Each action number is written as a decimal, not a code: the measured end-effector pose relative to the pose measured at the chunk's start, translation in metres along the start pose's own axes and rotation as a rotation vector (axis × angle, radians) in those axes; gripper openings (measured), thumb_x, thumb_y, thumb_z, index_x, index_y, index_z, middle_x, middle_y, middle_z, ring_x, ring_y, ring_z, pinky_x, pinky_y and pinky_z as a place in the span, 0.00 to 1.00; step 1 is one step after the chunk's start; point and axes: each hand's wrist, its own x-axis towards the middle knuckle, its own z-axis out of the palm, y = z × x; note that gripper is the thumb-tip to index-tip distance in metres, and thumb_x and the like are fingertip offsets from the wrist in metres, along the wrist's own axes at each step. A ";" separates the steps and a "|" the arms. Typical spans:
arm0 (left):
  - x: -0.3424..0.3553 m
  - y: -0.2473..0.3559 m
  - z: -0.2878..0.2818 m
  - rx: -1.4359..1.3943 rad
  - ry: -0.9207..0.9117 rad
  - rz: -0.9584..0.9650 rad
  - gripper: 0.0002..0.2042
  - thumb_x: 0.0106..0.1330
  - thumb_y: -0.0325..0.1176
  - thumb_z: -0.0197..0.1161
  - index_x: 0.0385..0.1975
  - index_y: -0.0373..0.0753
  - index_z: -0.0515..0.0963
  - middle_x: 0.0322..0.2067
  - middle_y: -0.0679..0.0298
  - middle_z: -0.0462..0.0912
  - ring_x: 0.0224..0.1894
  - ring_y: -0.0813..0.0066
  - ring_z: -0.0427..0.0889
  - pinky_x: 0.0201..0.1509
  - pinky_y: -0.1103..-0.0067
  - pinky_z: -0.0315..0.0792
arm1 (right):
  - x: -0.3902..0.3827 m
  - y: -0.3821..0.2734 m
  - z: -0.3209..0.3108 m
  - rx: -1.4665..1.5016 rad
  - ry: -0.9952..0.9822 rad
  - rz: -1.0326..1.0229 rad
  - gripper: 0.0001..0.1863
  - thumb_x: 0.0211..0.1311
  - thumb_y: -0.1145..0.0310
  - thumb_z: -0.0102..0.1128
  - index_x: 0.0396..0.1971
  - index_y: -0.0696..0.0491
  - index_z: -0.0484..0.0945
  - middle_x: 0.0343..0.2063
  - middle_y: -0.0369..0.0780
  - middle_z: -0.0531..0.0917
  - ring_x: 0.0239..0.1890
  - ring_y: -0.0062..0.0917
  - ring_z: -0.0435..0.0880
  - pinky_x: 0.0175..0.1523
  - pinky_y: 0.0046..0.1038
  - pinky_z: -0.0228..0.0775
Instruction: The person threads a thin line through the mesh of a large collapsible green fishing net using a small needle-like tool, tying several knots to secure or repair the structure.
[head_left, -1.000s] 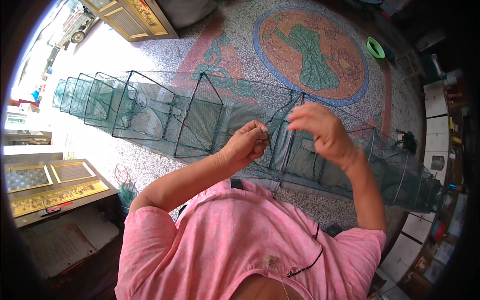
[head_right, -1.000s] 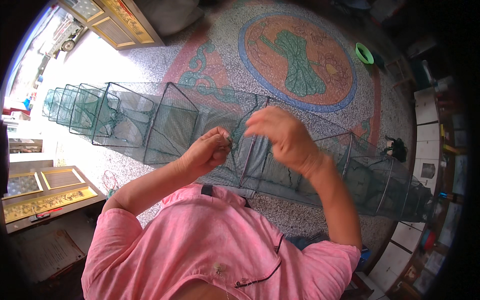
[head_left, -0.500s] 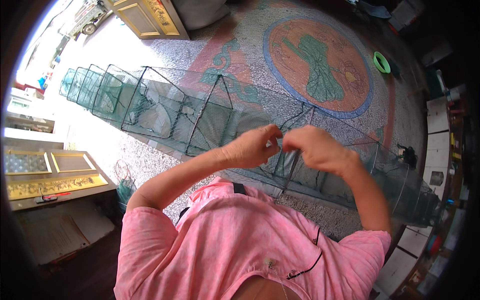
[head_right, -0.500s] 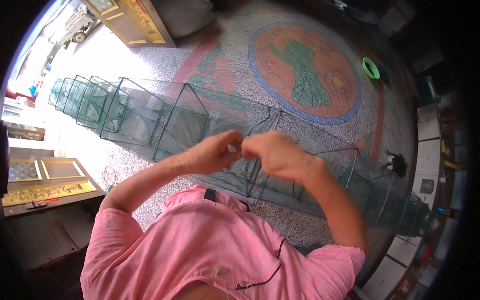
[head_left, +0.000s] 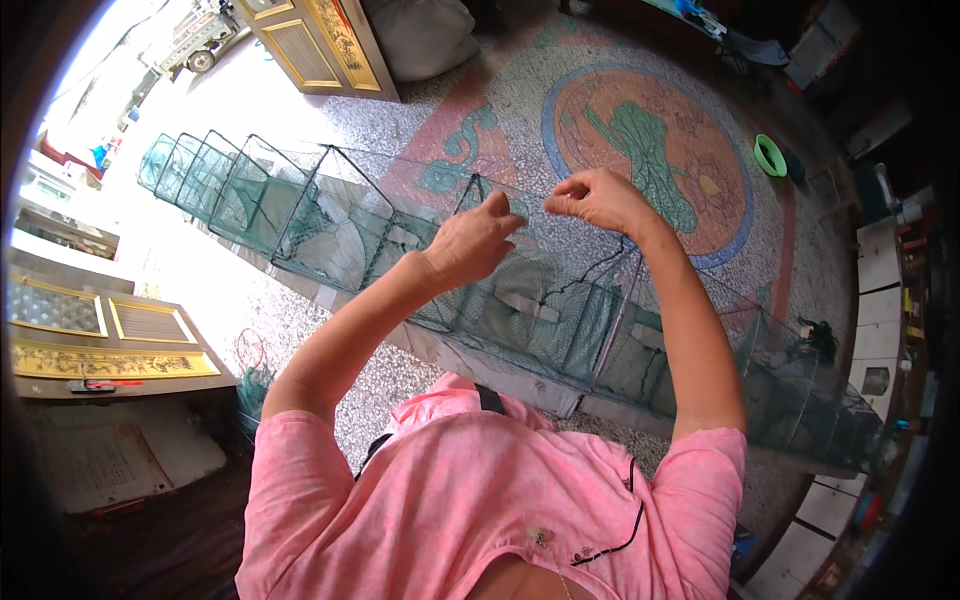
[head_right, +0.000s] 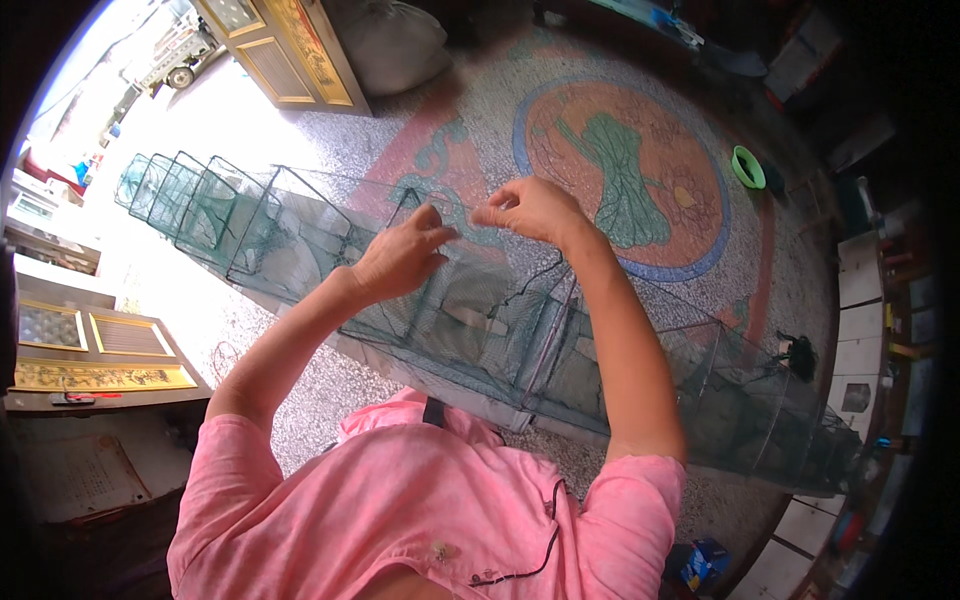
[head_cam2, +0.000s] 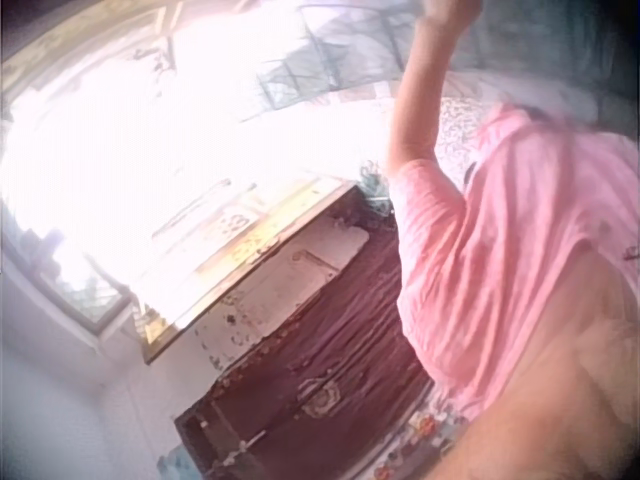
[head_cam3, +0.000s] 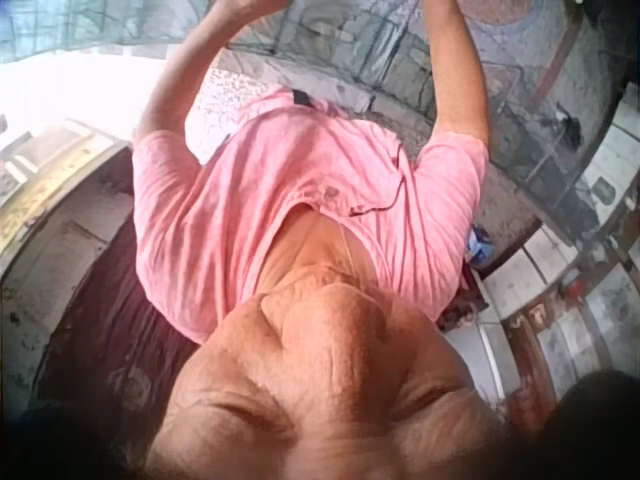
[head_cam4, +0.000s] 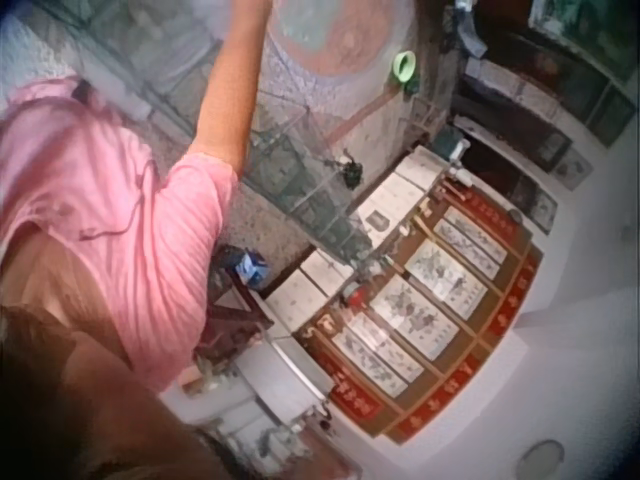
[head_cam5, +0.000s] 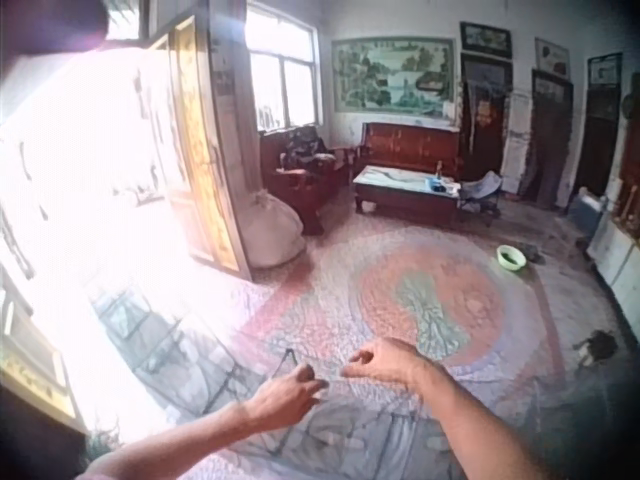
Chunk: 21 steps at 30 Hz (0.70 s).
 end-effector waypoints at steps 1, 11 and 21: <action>0.000 0.000 0.001 -0.030 -0.005 0.026 0.12 0.56 0.28 0.60 0.40 0.41 0.73 0.39 0.59 0.67 0.38 0.57 0.75 0.38 0.69 0.71 | 0.013 0.013 0.007 0.058 -0.087 -0.017 0.31 0.43 0.49 0.70 0.44 0.55 0.78 0.37 0.41 0.81 0.41 0.28 0.80 0.45 0.29 0.70; -0.009 -0.003 0.000 -0.360 0.226 0.113 0.12 0.58 0.19 0.55 0.41 0.37 0.71 0.42 0.57 0.72 0.43 0.58 0.76 0.44 0.72 0.73 | 0.007 0.022 0.030 -0.523 0.097 -0.113 0.15 0.47 0.74 0.57 0.38 0.47 0.80 0.43 0.43 0.77 0.43 0.37 0.78 0.46 0.33 0.70; -0.061 -0.020 -0.094 -0.298 0.207 0.098 0.08 0.61 0.20 0.54 0.37 0.36 0.76 0.35 0.61 0.78 0.38 0.72 0.80 0.37 0.78 0.75 | -0.080 -0.054 -0.004 0.659 0.051 -0.003 0.15 0.64 0.73 0.45 0.50 0.56 0.70 0.40 0.40 0.75 0.42 0.23 0.77 0.42 0.26 0.72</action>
